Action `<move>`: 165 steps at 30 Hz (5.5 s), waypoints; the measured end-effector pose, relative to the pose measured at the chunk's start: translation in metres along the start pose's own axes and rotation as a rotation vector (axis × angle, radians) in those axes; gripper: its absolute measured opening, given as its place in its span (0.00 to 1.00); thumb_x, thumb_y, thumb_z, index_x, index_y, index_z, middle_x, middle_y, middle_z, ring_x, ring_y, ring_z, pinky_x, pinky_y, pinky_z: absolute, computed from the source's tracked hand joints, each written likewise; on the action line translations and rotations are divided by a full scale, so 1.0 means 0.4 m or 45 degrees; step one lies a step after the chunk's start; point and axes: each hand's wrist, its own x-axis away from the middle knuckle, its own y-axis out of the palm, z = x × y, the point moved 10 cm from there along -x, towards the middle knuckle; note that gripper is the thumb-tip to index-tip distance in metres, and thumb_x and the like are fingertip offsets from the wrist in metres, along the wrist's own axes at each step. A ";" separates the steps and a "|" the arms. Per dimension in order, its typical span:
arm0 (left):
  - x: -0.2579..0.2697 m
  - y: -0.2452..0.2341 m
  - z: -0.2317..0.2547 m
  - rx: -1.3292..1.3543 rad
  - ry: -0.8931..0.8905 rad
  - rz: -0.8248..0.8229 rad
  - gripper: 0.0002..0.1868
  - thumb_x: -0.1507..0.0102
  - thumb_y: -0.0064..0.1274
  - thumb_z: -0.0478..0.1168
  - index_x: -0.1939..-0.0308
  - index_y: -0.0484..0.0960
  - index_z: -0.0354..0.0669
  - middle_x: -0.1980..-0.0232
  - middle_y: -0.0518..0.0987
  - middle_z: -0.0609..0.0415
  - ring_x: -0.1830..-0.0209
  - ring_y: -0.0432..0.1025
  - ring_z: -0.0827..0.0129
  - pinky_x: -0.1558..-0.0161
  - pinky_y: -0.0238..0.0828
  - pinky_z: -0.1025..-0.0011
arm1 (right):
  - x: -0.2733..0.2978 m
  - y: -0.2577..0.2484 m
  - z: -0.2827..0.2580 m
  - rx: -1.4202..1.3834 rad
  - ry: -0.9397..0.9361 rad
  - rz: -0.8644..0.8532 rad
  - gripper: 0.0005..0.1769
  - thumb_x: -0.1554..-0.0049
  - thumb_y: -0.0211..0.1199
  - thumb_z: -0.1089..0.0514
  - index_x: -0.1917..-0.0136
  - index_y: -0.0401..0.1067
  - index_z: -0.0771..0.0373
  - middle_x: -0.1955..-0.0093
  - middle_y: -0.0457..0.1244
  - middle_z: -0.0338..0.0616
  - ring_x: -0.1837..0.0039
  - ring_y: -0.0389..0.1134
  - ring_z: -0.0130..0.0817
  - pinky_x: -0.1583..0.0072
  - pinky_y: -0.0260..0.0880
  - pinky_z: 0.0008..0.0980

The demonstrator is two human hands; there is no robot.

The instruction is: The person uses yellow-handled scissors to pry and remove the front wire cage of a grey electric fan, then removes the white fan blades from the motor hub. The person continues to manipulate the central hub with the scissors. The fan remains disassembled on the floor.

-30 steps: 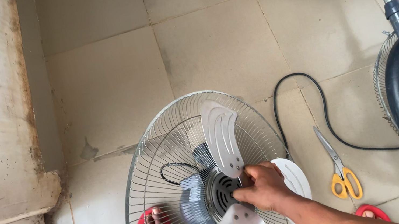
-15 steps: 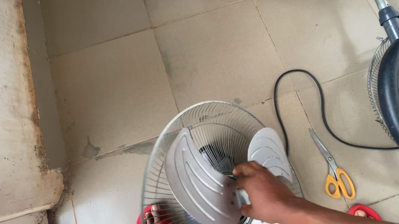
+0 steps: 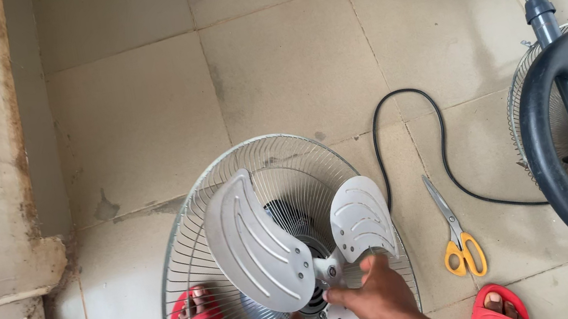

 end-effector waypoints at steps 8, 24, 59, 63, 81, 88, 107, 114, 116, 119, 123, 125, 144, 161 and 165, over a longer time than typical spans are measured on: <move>-0.026 -0.058 0.063 -0.174 0.042 -0.034 0.36 0.38 0.35 0.48 0.23 0.54 0.51 0.17 0.48 0.51 0.20 0.42 0.53 0.29 0.31 0.36 | -0.034 0.112 -0.009 -0.201 -0.066 -0.224 0.22 0.58 0.70 0.46 0.53 0.79 0.58 0.58 0.74 0.41 0.55 0.77 0.33 0.49 0.75 0.33; -0.108 -0.120 0.019 -0.032 -0.013 0.370 0.18 0.36 0.49 0.46 0.42 0.79 0.62 0.36 0.75 0.61 0.31 0.64 0.61 0.31 0.56 0.51 | 0.025 0.108 -0.032 -0.128 0.104 -0.151 0.29 0.55 0.69 0.41 0.43 0.76 0.54 0.44 0.72 0.38 0.40 0.74 0.34 0.34 0.70 0.34; -0.132 -0.133 0.000 1.189 -0.718 0.012 0.08 0.40 0.61 0.49 0.62 0.89 0.55 0.64 0.85 0.57 0.60 0.80 0.65 0.54 0.74 0.65 | -0.055 0.056 -0.007 -0.616 0.258 -0.422 0.29 0.37 0.44 0.38 0.43 0.80 0.55 0.41 0.69 0.48 0.43 0.68 0.38 0.40 0.70 0.42; -0.177 -0.009 0.070 1.929 -0.884 -0.202 0.12 0.39 0.65 0.44 0.67 0.86 0.38 0.68 0.83 0.51 0.73 0.71 0.65 0.71 0.68 0.65 | -0.065 0.034 0.009 -0.634 0.231 -0.399 0.30 0.37 0.47 0.38 0.37 0.75 0.61 0.41 0.69 0.50 0.43 0.69 0.40 0.40 0.71 0.43; -0.172 0.018 0.072 2.266 -0.757 0.068 0.09 0.39 0.62 0.36 0.58 0.87 0.31 0.66 0.86 0.51 0.73 0.76 0.72 0.69 0.74 0.75 | -0.076 0.023 0.007 -0.591 0.150 -0.465 0.28 0.40 0.53 0.39 0.38 0.75 0.59 0.44 0.70 0.46 0.46 0.70 0.36 0.42 0.71 0.41; -0.181 0.025 0.075 2.101 -0.744 0.037 0.11 0.33 0.55 0.40 0.57 0.87 0.36 0.63 0.87 0.51 0.71 0.75 0.74 0.66 0.74 0.75 | -0.248 -0.177 0.184 -0.420 -0.103 0.148 0.23 0.42 0.61 0.45 0.37 0.77 0.56 0.47 0.74 0.40 0.45 0.71 0.30 0.41 0.67 0.32; -0.145 -0.006 0.078 2.026 -0.787 -0.140 0.09 0.36 0.55 0.46 0.56 0.84 0.49 0.64 0.84 0.60 0.67 0.75 0.76 0.63 0.72 0.72 | -0.491 -0.200 0.561 0.330 0.343 0.411 0.46 0.49 0.72 0.44 0.21 0.57 0.43 0.27 0.54 0.47 0.27 0.58 0.50 0.30 0.65 0.42; -0.141 -0.019 0.079 1.943 -0.811 -0.141 0.08 0.38 0.56 0.47 0.59 0.84 0.52 0.65 0.81 0.62 0.68 0.72 0.75 0.64 0.69 0.71 | -0.479 -0.173 0.546 0.158 0.255 0.462 0.43 0.52 0.77 0.46 0.27 0.62 0.49 0.29 0.56 0.47 0.30 0.63 0.47 0.31 0.66 0.39; -0.145 -0.027 0.081 1.934 -0.734 -0.118 0.07 0.37 0.57 0.46 0.59 0.84 0.52 0.66 0.80 0.62 0.70 0.69 0.74 0.68 0.63 0.70 | -0.499 -0.159 0.569 0.079 0.246 0.431 0.43 0.53 0.78 0.48 0.28 0.63 0.50 0.30 0.58 0.48 0.33 0.66 0.46 0.33 0.68 0.38; -0.142 -0.018 0.073 1.942 -0.804 -0.137 0.05 0.38 0.55 0.45 0.60 0.82 0.53 0.66 0.81 0.62 0.69 0.72 0.74 0.66 0.68 0.71 | -0.539 -0.148 0.589 0.020 0.202 0.378 0.42 0.55 0.79 0.53 0.30 0.63 0.53 0.35 0.63 0.49 0.36 0.69 0.42 0.36 0.70 0.36; -0.143 -0.026 0.073 1.903 -0.776 -0.109 0.06 0.37 0.55 0.45 0.60 0.82 0.51 0.67 0.79 0.61 0.70 0.71 0.73 0.68 0.66 0.70 | -0.564 -0.126 0.600 -0.084 0.172 0.291 0.33 0.55 0.80 0.53 0.38 0.72 0.58 0.43 0.70 0.44 0.42 0.72 0.37 0.40 0.73 0.35; -0.143 -0.033 0.077 1.907 -0.742 -0.103 0.06 0.37 0.55 0.44 0.60 0.80 0.49 0.66 0.78 0.61 0.69 0.70 0.73 0.67 0.66 0.69 | -0.557 -0.119 0.592 -0.149 0.139 0.275 0.29 0.54 0.79 0.52 0.41 0.74 0.58 0.46 0.72 0.42 0.45 0.73 0.35 0.41 0.73 0.34; -0.055 -0.118 0.056 1.768 -0.683 -0.081 0.12 0.39 0.58 0.45 0.53 0.85 0.53 0.57 0.83 0.62 0.56 0.74 0.74 0.53 0.69 0.67 | 0.022 -0.314 0.139 -1.066 -0.148 0.078 0.20 0.47 0.71 0.54 0.42 0.72 0.57 0.60 0.64 0.32 0.61 0.59 0.23 0.62 0.55 0.28; 0.083 -0.203 0.087 2.421 -0.662 -0.173 0.21 0.43 0.65 0.44 0.47 0.80 0.45 0.59 0.83 0.51 0.65 0.78 0.69 0.59 0.80 0.72 | 0.298 -0.100 0.161 -0.760 0.243 -0.419 0.23 0.48 0.71 0.54 0.42 0.72 0.62 0.63 0.65 0.45 0.61 0.65 0.34 0.59 0.63 0.34; 0.106 -0.122 0.114 2.588 -0.826 -0.340 0.15 0.39 0.59 0.33 0.48 0.78 0.39 0.59 0.84 0.43 0.70 0.80 0.65 0.66 0.82 0.76 | 0.319 -0.098 0.126 -0.900 0.299 -0.608 0.25 0.45 0.67 0.45 0.40 0.71 0.60 0.63 0.65 0.46 0.58 0.70 0.38 0.58 0.65 0.35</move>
